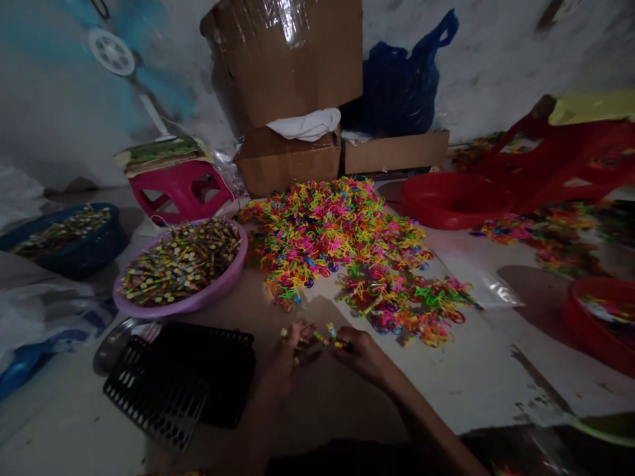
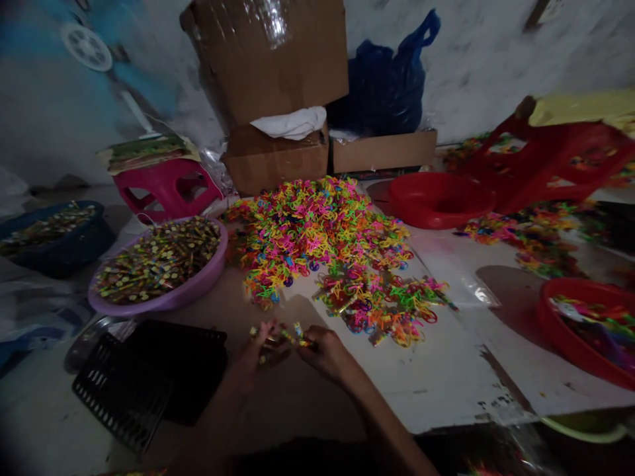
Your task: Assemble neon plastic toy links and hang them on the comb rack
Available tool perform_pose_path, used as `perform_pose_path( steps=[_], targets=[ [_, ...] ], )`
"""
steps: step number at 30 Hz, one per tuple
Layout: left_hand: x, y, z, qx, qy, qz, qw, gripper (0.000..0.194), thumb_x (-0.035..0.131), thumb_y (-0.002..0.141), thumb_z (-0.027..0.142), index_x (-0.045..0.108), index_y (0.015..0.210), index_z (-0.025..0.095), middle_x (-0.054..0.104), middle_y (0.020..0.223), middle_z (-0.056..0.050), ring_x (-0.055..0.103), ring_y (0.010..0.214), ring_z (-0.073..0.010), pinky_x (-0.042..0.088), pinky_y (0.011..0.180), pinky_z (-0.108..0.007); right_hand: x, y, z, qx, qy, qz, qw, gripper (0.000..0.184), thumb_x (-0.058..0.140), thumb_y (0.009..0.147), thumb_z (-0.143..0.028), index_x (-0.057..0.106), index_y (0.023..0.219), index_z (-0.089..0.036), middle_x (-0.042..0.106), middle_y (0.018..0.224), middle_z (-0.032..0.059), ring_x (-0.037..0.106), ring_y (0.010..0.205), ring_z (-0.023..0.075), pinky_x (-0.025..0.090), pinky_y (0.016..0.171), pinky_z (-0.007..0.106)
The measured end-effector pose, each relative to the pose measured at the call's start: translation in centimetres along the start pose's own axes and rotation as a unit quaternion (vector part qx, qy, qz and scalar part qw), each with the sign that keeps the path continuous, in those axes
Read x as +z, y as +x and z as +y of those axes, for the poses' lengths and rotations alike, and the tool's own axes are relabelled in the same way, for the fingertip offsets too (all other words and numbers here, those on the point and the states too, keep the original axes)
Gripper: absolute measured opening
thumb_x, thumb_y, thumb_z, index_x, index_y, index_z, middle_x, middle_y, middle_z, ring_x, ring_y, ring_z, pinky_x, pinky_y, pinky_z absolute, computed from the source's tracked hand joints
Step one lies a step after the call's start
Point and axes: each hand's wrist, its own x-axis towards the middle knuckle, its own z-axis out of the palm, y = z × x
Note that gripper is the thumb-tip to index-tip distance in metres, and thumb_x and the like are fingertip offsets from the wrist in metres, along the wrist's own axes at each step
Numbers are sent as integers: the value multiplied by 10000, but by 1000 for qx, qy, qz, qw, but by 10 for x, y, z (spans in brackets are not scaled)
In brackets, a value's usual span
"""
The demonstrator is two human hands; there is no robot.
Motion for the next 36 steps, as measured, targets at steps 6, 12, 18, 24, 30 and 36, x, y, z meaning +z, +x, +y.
perform_pose_path(
  steps=[6,12,18,24,30,36],
  targets=[
    [-7,-6,6,-186,142,-208,950,325,690,673,355,665,902,125,671,813,-124,634,698,-210,508,562,-324,-30,7,-11,-92,-53,-170,980,90,579,742,-194,663,710,-198,573,697,-1,525,654,110,370,597,186],
    [-2,-1,-15,-105,-16,-134,985,223,712,662,258,664,859,166,657,727,-34,617,665,-131,495,653,-286,-4,12,-3,44,-19,37,998,287,546,776,-366,616,602,-148,509,548,-15,456,521,97,309,478,187],
    [0,12,-29,-98,-50,-117,987,288,706,673,343,652,873,142,674,775,-58,629,718,-168,480,693,-295,13,4,-14,137,-87,-89,983,173,574,737,-301,668,779,-161,616,624,1,537,578,123,321,504,190],
    [-5,19,-26,-160,-140,-38,976,105,596,783,241,623,785,139,676,744,-35,637,713,-153,478,781,-372,-11,3,-31,83,-136,-49,986,295,398,855,-272,624,1006,-157,646,827,75,581,769,164,408,681,230],
    [-14,10,-17,-223,-56,-84,969,161,612,773,265,623,872,139,672,766,-50,636,725,-189,481,753,-469,-38,9,-17,-1,-26,-198,980,216,505,778,-158,641,945,-177,640,753,13,576,672,113,418,597,183],
    [-18,5,-28,-201,-3,-240,950,303,705,674,325,637,898,133,651,733,-65,608,673,-180,499,683,-438,-28,24,-10,-35,30,-214,976,125,625,668,-139,687,770,-176,645,769,14,586,692,115,436,635,191]
  ],
)
